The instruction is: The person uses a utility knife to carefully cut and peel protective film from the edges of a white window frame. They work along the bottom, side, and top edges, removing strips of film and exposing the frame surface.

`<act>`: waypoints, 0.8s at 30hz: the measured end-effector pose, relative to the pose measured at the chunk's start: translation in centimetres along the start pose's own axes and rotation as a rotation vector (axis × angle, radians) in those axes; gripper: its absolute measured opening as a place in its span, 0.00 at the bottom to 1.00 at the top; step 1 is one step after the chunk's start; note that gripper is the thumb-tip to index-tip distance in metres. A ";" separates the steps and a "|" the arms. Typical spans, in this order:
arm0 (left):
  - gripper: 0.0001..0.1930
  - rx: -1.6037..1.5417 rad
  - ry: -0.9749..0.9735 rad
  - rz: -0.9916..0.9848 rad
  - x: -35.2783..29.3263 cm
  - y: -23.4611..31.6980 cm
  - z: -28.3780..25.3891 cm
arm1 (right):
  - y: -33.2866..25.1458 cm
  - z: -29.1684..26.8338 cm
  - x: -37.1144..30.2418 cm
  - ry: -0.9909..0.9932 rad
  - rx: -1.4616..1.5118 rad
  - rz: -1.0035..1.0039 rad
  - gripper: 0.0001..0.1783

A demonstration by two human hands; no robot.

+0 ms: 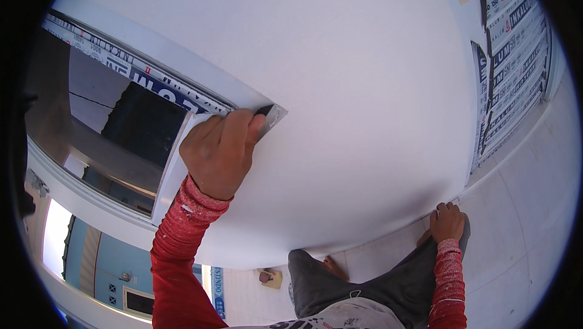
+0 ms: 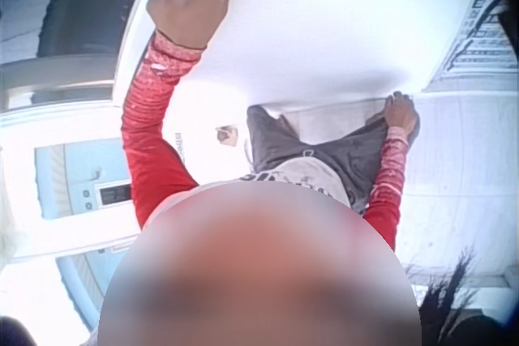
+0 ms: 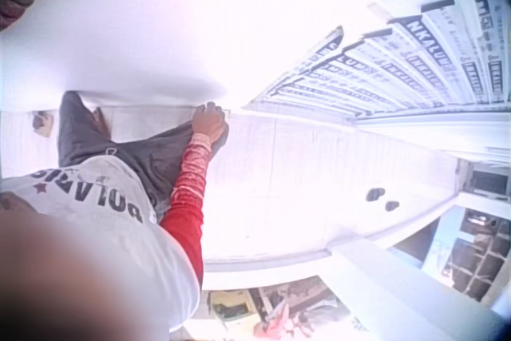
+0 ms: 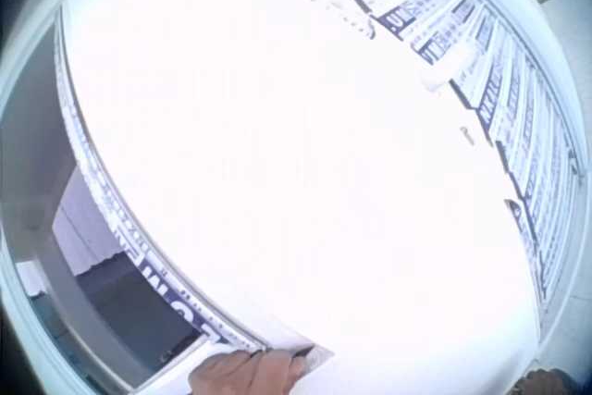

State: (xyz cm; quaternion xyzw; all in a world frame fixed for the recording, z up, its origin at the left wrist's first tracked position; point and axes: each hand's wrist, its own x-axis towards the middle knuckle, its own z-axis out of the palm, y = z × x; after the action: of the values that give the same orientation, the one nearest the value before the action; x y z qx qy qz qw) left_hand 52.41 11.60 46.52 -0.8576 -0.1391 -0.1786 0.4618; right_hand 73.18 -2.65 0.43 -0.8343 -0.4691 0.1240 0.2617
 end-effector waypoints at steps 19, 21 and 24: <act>0.13 -0.429 0.080 -0.214 -0.2 0.3 -1.7 | 0.4 0.4 0.1 0.018 -0.013 -0.002 0.11; 0.17 -0.530 0.005 -0.263 0.0 0.7 -2.0 | 0.4 0.3 0.1 0.002 -0.014 0.009 0.11; 0.22 -0.528 -0.177 -0.271 0.3 1.1 -1.8 | 0.3 0.2 0.0 -0.010 -0.023 0.013 0.11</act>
State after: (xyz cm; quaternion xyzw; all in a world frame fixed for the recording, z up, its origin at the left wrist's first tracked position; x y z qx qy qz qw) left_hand 52.82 9.52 46.77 -0.9337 -0.2408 -0.1931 0.1813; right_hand 73.28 -2.64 0.09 -0.8397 -0.4664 0.1242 0.2490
